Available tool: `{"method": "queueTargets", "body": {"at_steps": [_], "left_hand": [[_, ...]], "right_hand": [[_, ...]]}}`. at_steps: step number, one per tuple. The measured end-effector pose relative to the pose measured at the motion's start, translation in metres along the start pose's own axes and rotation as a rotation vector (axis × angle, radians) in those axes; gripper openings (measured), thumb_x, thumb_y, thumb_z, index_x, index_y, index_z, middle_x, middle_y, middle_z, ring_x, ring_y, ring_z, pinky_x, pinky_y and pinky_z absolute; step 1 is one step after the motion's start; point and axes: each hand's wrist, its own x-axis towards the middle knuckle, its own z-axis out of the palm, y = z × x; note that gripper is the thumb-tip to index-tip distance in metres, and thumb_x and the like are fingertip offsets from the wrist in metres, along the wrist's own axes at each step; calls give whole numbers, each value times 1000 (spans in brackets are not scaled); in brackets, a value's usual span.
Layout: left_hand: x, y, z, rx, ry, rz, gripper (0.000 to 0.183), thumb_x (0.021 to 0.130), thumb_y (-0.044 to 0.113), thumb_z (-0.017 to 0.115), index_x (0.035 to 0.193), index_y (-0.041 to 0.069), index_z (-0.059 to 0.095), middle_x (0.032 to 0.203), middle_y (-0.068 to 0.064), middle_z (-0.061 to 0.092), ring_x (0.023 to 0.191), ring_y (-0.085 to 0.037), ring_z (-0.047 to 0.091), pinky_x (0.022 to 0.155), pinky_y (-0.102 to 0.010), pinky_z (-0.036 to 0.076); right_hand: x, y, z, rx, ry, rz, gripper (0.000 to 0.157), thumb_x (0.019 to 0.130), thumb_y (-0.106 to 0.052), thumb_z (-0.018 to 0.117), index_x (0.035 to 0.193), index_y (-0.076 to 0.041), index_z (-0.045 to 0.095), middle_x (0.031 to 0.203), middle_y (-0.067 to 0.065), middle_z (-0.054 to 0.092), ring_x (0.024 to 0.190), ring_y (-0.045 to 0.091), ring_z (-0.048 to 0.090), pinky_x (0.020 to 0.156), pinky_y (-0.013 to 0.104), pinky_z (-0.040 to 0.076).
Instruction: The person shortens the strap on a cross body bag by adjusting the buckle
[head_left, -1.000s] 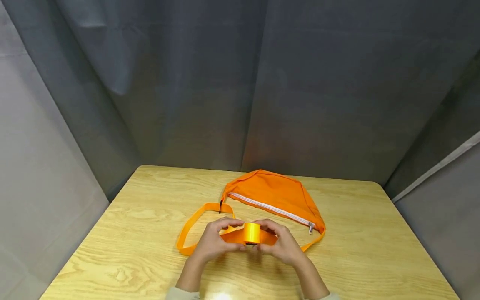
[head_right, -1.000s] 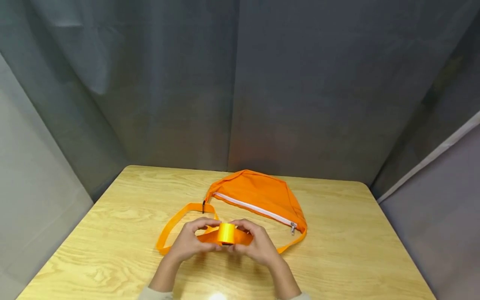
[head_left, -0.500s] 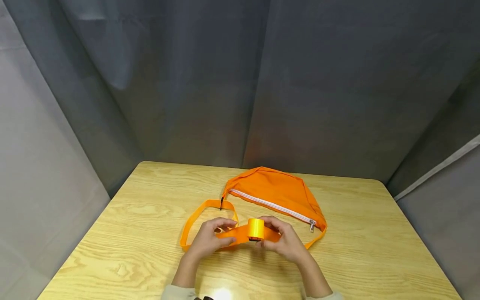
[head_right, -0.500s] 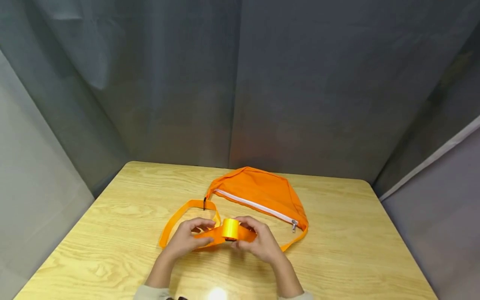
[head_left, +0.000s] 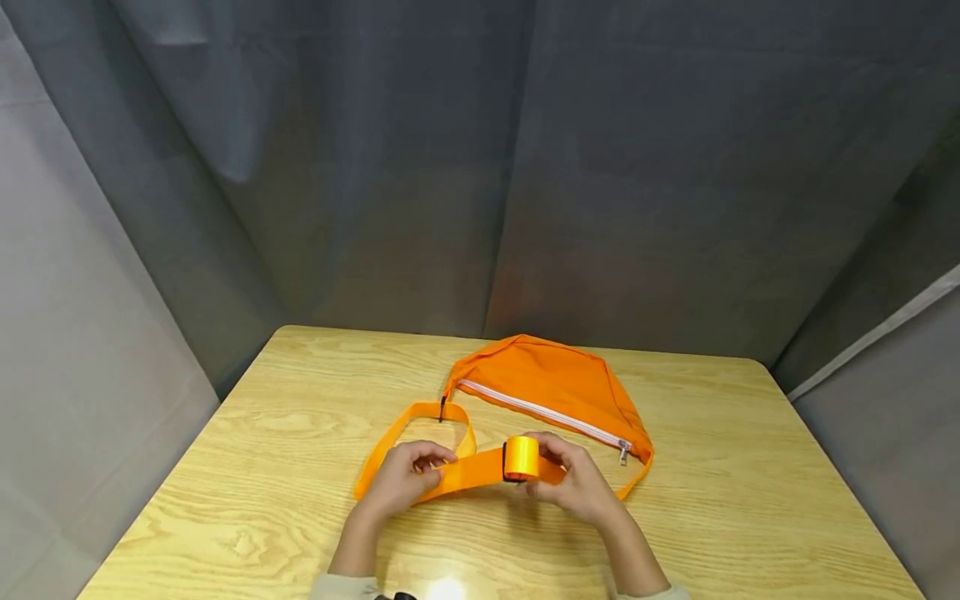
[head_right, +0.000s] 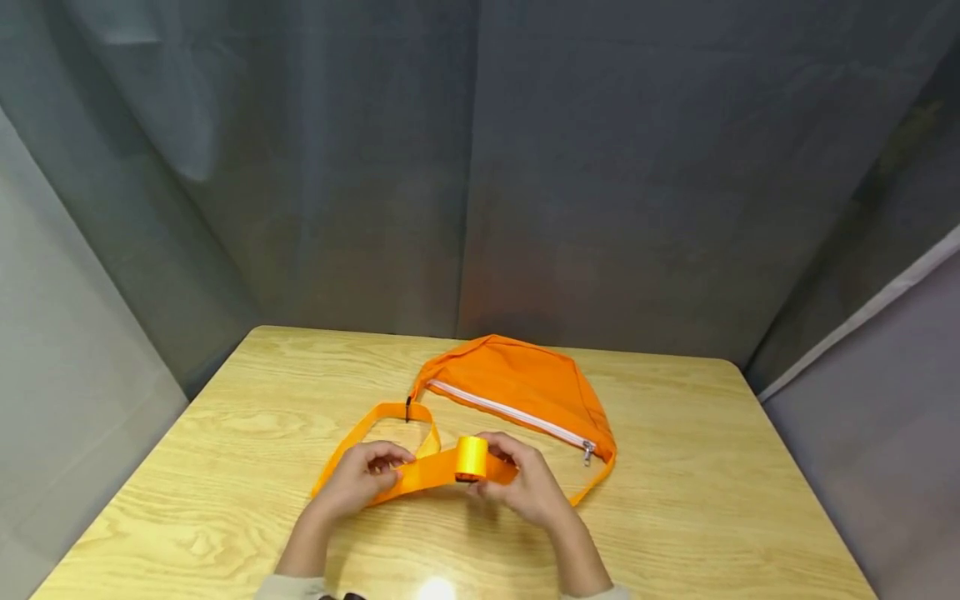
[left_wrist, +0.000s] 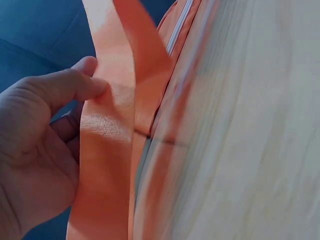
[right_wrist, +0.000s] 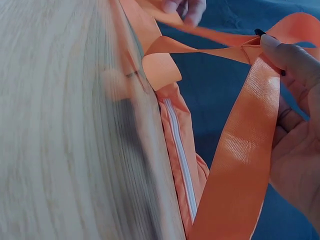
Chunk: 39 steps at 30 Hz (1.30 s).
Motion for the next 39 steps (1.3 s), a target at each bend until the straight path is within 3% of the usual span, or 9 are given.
{"method": "queueTargets", "body": {"at_steps": [5,9,15,21,27,29,34,39], "left_hand": [[-6,-3,-14,14,17,-21,26,78,-8,63,95,10,69,87,0,62,74,-17,52,63,-26,44],[-4,-4,-15,31,-9,-35,25,79,-6,65,99,8,68,88,-5,62,76,-17,54,66,-27,46],[7,4,2,10,-54,3,26,83,8,70,108,5,65,101,-9,63,86,-21,57,73,-37,46],[15,10,22,60,-60,55,25,82,11,70,107,12,67,104,1,64,92,-20,57,75,-38,43],[20,14,33,71,-65,120,25,83,11,69,108,16,67,104,4,63,96,-20,56,79,-43,45],[22,16,33,73,-69,108,25,84,11,69,109,15,67,105,4,62,99,-21,56,82,-45,45],[23,14,30,90,-85,0,26,82,11,69,108,12,67,108,3,60,101,-23,54,87,-43,44],[20,9,30,29,-127,-48,27,81,10,71,108,10,65,108,1,63,84,-19,57,75,-33,48]], "right_hand": [[-1,-2,-6,31,21,28,49,71,0,78,117,-3,59,95,5,63,83,21,57,71,30,48],[1,-16,-7,29,4,15,49,71,5,76,116,0,58,93,9,62,80,29,56,69,31,48],[3,-33,-4,27,-9,2,48,71,6,76,115,2,58,93,10,63,80,33,56,69,32,48],[2,-33,0,59,-6,9,48,70,7,76,115,0,59,96,10,64,82,29,58,72,32,48],[3,-32,2,71,-15,-14,48,71,6,76,115,0,58,96,10,64,82,27,58,73,32,48],[4,-33,2,67,-11,-14,48,71,7,76,115,0,58,96,10,64,82,25,59,73,32,48],[6,-20,1,53,-3,-13,50,71,6,76,117,-1,58,98,10,64,86,25,59,75,32,48],[4,-3,0,61,1,12,51,72,-2,79,119,-7,58,100,6,64,88,22,58,77,29,47]]}}
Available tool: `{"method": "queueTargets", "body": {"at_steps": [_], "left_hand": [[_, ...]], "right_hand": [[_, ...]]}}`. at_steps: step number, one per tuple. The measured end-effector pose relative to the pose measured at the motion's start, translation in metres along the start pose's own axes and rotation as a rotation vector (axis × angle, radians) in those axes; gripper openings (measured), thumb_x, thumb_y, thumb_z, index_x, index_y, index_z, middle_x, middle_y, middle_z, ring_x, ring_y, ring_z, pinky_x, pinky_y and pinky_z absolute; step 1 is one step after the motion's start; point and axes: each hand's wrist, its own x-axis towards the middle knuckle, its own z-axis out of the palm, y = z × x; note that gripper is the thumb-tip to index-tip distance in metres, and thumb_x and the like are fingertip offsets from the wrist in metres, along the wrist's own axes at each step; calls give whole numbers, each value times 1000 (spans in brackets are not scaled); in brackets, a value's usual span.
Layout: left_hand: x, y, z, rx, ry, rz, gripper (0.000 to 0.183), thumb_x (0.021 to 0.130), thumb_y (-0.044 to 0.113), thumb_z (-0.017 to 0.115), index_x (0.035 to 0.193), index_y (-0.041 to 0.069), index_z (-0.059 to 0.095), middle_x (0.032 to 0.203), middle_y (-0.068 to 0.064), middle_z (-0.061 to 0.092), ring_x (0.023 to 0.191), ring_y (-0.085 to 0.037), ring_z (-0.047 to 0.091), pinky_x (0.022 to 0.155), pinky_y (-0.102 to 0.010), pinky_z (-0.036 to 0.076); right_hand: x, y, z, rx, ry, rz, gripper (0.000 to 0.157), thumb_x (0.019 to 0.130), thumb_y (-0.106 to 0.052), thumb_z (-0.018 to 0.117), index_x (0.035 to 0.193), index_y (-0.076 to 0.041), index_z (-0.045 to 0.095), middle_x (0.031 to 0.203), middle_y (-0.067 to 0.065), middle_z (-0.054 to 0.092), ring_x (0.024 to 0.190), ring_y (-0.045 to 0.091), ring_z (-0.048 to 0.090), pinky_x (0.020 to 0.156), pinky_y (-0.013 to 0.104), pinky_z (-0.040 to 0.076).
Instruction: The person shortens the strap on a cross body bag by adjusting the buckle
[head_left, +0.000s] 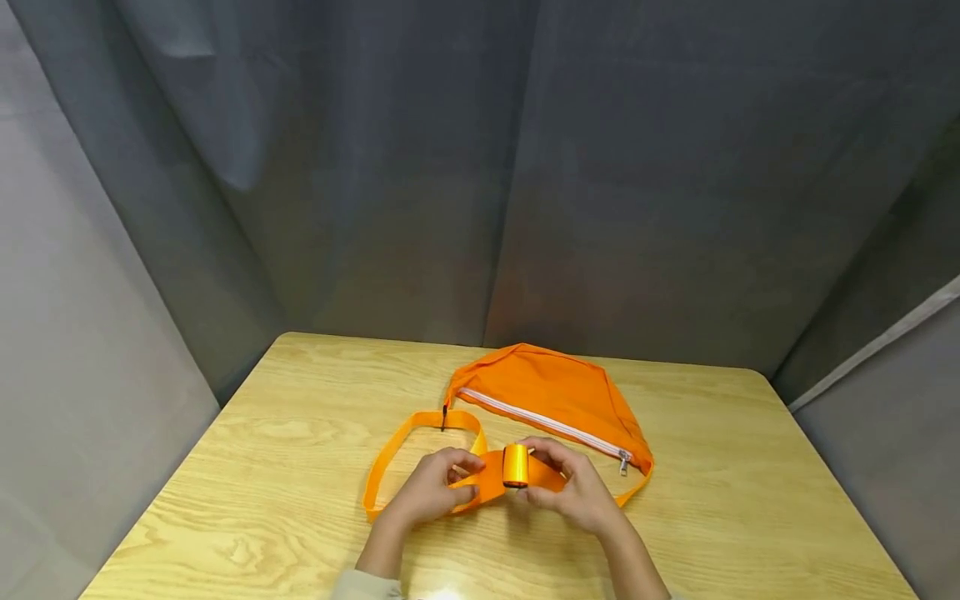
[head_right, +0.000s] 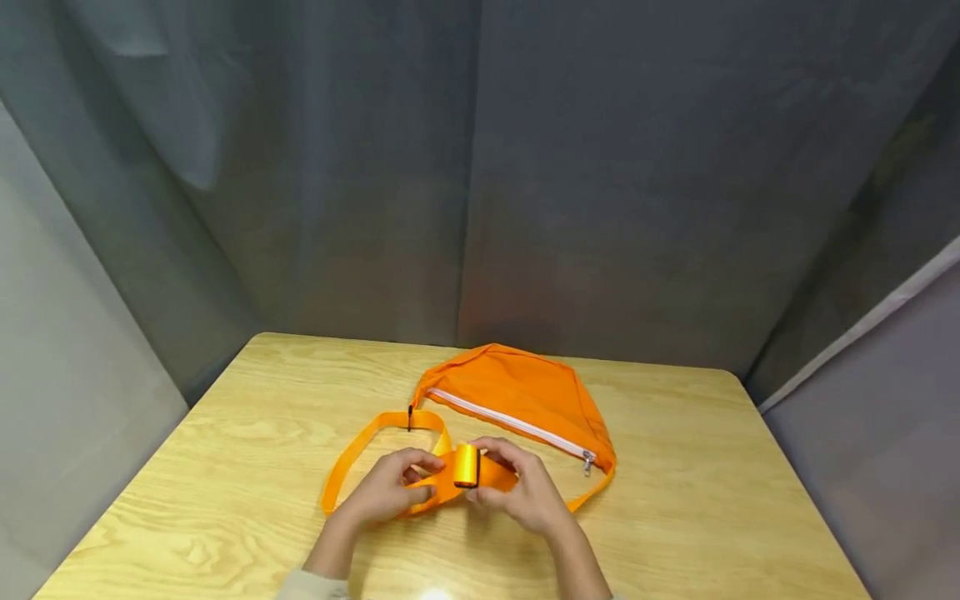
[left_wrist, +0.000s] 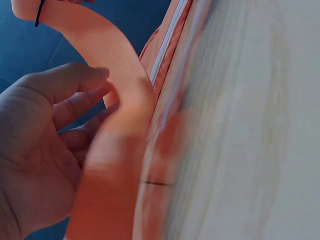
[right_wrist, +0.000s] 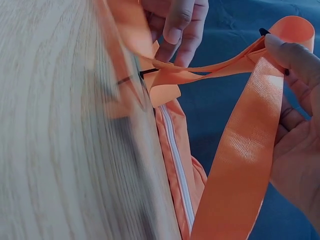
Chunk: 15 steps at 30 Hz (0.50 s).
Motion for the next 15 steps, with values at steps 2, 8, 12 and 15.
{"method": "queueTargets", "body": {"at_steps": [2,8,12,15], "left_hand": [[-1,1,0,-18,2,-4,28,80,8,72,108,11,66,104,0,63,74,-16,55,67,-28,47],[-4,3,-5,-56,-24,19,25,79,4,72,102,12,68,81,0,59,66,-13,51,59,-23,44],[-9,-1,-11,-40,-31,36,20,82,5,69,100,13,69,79,2,58,68,-13,51,60,-23,44],[-14,-4,-17,-51,-37,19,18,83,5,68,99,12,69,79,2,58,68,-14,51,61,-24,45]], "right_hand": [[-1,1,0,0,1,3,51,72,-4,79,119,-8,59,101,5,64,89,21,58,78,29,47],[-2,-2,-2,-4,21,18,50,72,-5,79,117,-10,60,99,3,65,87,22,59,77,29,47],[-2,-2,-5,-1,15,17,50,72,-4,79,118,-7,59,97,5,64,85,24,58,74,30,48],[-4,-1,-7,-9,5,6,52,72,-1,78,119,-3,58,97,6,63,86,24,57,74,30,48]]}}
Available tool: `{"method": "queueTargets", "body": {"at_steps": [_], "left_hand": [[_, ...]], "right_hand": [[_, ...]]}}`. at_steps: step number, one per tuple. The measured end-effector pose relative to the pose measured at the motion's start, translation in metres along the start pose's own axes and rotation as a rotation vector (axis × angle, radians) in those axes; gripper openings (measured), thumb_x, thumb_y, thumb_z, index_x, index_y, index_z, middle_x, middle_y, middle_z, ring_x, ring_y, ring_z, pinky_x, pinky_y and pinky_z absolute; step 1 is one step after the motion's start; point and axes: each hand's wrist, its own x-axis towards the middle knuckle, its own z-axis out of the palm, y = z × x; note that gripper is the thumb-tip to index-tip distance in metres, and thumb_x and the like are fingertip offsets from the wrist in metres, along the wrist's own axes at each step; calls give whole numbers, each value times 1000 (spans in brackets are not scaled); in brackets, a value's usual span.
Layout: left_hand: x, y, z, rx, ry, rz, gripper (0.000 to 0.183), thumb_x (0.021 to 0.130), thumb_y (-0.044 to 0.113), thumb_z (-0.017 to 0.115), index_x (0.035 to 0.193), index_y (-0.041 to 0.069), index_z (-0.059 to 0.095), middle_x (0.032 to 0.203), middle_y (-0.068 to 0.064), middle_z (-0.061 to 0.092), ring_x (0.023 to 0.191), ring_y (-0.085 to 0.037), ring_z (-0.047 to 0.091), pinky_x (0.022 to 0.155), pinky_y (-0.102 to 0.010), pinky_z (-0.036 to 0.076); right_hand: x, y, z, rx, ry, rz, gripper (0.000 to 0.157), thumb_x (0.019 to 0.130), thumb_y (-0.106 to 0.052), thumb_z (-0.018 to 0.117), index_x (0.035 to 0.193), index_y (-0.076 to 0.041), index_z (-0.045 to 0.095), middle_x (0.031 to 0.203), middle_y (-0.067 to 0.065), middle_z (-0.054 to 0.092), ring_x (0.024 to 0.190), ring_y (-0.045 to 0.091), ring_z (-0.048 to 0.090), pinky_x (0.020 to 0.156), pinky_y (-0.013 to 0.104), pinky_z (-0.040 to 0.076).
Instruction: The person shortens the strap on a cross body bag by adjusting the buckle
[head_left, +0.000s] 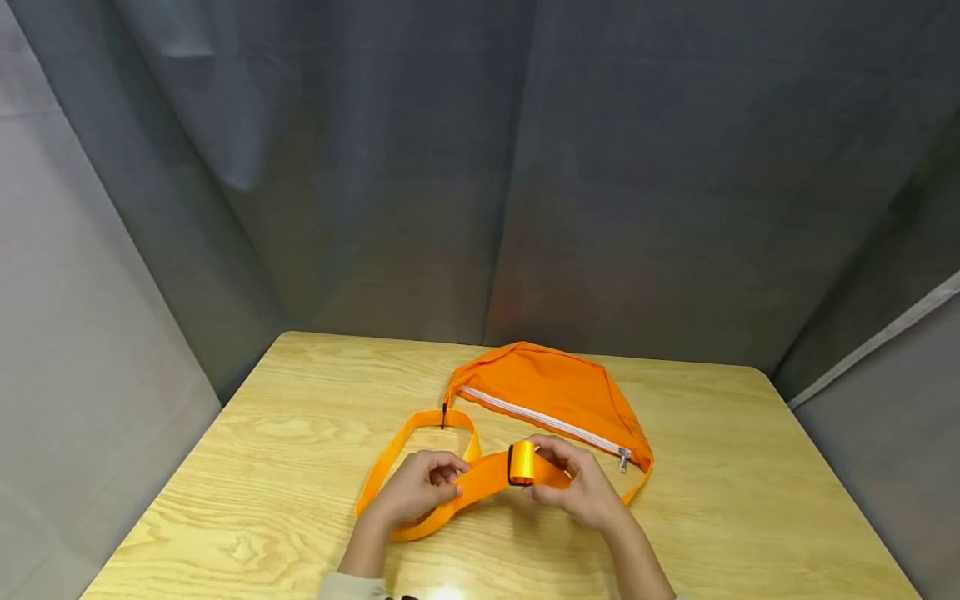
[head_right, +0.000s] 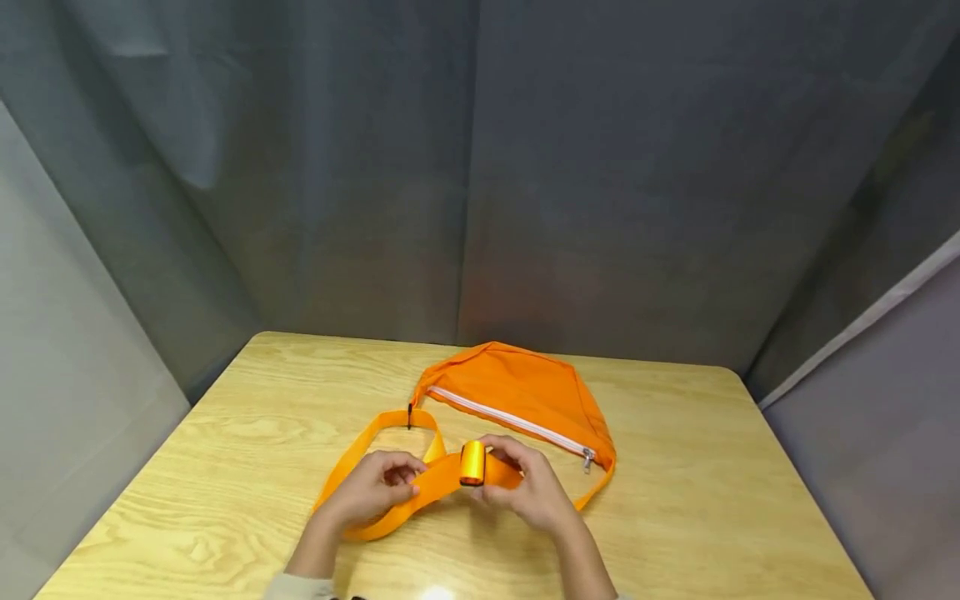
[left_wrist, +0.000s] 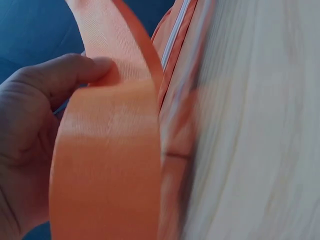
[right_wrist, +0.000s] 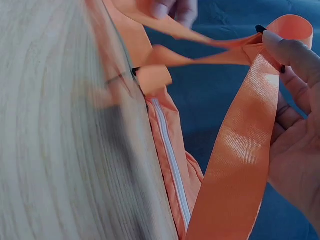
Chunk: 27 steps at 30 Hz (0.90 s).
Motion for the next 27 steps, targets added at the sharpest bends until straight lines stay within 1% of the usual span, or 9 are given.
{"method": "queueTargets", "body": {"at_steps": [3,5,9,13,16,19,21,23,27], "left_hand": [[-6,-2,-7,-24,-12,-21,16,83,4,68,98,9,69,79,0,58,69,-15,52,61,-24,45],[-8,-2,-11,-40,-16,-32,16,83,2,67,98,8,69,79,-1,58,70,-16,52,61,-24,45],[-10,0,-14,-56,-24,-29,15,82,0,66,96,7,69,81,-3,59,73,-18,52,64,-25,45],[-6,3,-7,-56,-51,-5,18,80,1,68,96,9,67,90,-1,62,80,-17,55,71,-28,47],[0,5,1,-70,-67,14,24,79,4,70,102,10,64,94,0,63,85,-17,57,76,-31,47],[5,6,8,-78,-56,32,33,79,8,72,110,12,61,100,0,63,89,-17,58,81,-33,46],[9,9,12,-95,-39,58,37,79,9,73,114,14,60,104,1,62,92,-18,58,83,-34,46],[14,13,15,-89,-16,93,37,80,12,73,115,16,61,106,3,62,92,-17,58,84,-34,45],[20,24,20,-95,24,155,31,82,15,72,112,16,63,104,4,64,91,-14,59,82,-33,46]], "right_hand": [[-2,1,-2,-4,-7,-23,51,72,0,77,119,-1,58,98,7,63,86,22,58,75,29,48],[-3,1,-3,12,0,-28,50,72,-2,78,118,-3,58,99,7,64,87,22,58,74,28,48],[-2,2,-4,49,15,-38,50,72,-3,79,117,-6,59,97,7,64,85,22,58,73,28,47],[-2,3,-3,81,-5,-44,50,72,-3,79,118,-5,58,97,8,63,84,23,57,74,29,47],[-2,2,-1,98,-9,-40,50,73,-3,78,118,-4,58,97,9,62,84,25,57,75,30,47],[-3,0,0,114,-6,-34,50,73,-1,78,119,-4,58,97,10,62,84,25,57,75,30,47],[-3,-1,0,127,-8,-39,50,73,0,77,119,-3,57,97,11,62,84,25,57,76,30,47],[-3,-1,1,136,-10,-48,50,74,2,76,120,-3,56,98,11,62,84,25,57,76,30,47],[-1,-1,2,153,-22,-58,50,75,4,74,121,-2,55,99,13,61,84,25,58,76,31,48]]}}
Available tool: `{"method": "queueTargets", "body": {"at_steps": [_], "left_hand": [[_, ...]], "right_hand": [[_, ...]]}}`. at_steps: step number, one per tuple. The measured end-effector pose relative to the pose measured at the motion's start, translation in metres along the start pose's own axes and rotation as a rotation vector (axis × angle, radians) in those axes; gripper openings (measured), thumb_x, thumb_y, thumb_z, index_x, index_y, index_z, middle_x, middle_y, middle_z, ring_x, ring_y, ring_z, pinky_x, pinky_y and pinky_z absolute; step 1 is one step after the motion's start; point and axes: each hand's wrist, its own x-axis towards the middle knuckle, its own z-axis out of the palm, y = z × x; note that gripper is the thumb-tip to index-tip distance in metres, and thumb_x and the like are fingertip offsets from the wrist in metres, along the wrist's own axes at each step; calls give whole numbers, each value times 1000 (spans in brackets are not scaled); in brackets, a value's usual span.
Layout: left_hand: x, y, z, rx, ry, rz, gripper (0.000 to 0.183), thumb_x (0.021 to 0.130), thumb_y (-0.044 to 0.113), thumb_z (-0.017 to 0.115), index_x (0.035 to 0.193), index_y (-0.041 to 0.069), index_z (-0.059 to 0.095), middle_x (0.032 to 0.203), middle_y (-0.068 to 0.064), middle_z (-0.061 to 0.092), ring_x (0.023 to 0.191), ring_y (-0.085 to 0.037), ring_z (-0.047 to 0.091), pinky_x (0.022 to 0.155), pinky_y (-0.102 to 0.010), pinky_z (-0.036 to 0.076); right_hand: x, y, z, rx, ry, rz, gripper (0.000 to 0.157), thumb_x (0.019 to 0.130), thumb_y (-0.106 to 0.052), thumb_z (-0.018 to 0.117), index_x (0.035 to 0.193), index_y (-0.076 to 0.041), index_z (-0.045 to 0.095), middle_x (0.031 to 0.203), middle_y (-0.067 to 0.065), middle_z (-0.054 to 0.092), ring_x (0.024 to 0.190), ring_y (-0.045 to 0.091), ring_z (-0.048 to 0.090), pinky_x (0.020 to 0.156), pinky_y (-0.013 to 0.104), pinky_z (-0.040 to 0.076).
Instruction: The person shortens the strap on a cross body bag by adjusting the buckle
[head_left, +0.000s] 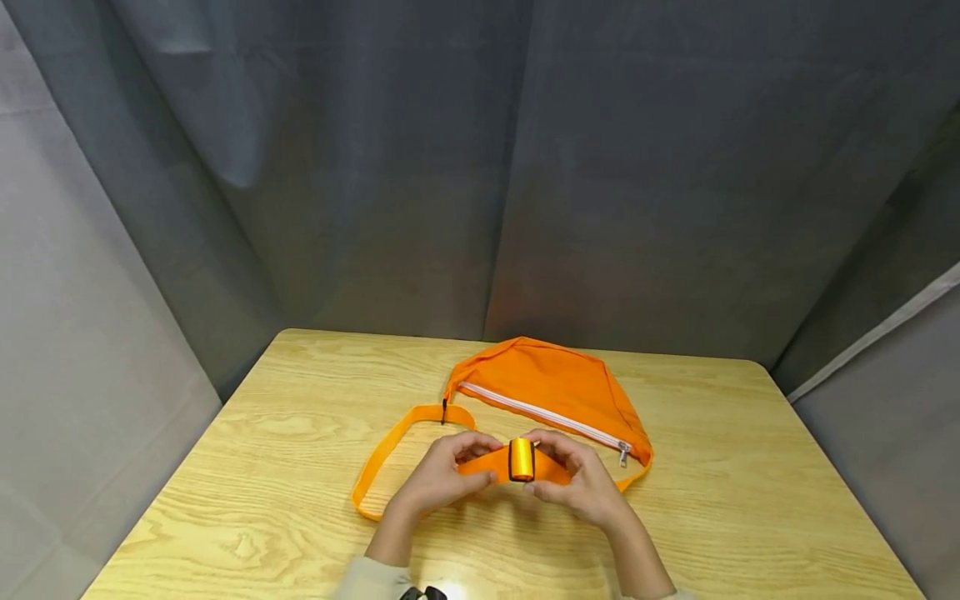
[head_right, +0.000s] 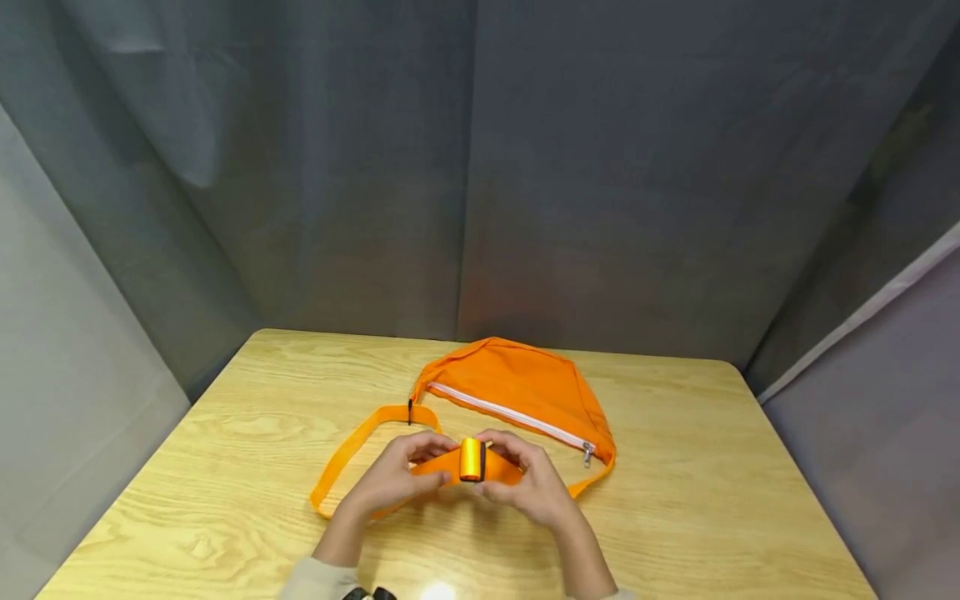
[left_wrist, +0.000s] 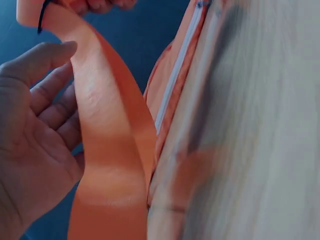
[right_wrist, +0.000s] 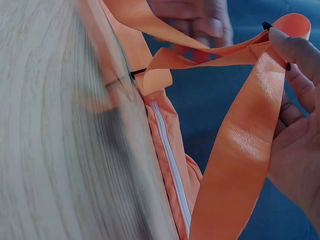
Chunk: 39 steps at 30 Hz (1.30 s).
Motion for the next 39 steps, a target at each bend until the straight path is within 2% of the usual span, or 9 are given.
{"method": "queueTargets", "body": {"at_steps": [3,7,12,19,27,30,33,36,39], "left_hand": [[3,5,3,-20,30,11,26,84,12,70,109,13,65,101,2,65,89,-14,60,80,-33,47],[3,5,4,-23,63,-9,20,85,7,68,104,12,67,97,2,66,86,-14,60,76,-31,48],[-5,5,-4,10,84,-25,19,84,4,67,102,12,67,95,3,65,84,-14,59,74,-29,48],[-11,28,-12,-18,61,-36,18,84,0,65,102,2,66,95,-7,65,84,-20,59,75,-32,47],[3,12,-4,-3,19,48,19,85,12,68,104,12,67,97,4,65,87,-14,59,75,-33,47],[4,9,-2,14,32,96,18,85,12,67,103,10,68,96,2,65,84,-14,59,74,-32,48],[2,5,-3,34,54,86,16,85,10,68,101,9,68,94,2,65,82,-14,59,72,-31,49],[-2,3,-4,47,76,47,16,84,7,68,99,10,69,93,2,65,80,-13,58,72,-30,48],[-5,10,-5,33,84,29,17,83,1,68,98,7,69,92,-2,65,79,-14,58,71,-31,48]], "right_hand": [[1,0,1,1,-4,13,50,75,3,75,120,-2,56,99,13,62,85,25,58,76,32,48],[1,-1,1,-13,-1,26,49,74,1,76,119,-3,57,98,11,62,84,25,58,77,31,48],[1,-11,1,-36,8,20,49,72,4,76,117,-1,57,96,12,62,83,23,58,77,31,48],[-1,1,-1,-21,13,1,51,72,4,76,119,-1,56,97,13,62,83,24,58,76,30,48],[0,2,5,-4,-7,37,49,73,2,76,118,-3,57,97,11,62,85,24,58,78,29,47],[0,2,5,-9,-10,34,49,74,2,76,118,-3,57,97,11,62,85,24,58,77,29,47],[0,1,5,-19,-15,34,49,74,1,76,119,-3,57,97,11,62,84,24,58,76,30,48],[0,0,4,-26,-7,45,49,73,-1,77,118,-4,57,97,11,62,84,24,58,77,31,49],[-2,1,4,-38,-3,51,50,73,-2,78,118,-3,57,98,10,62,85,24,58,79,31,48]]}}
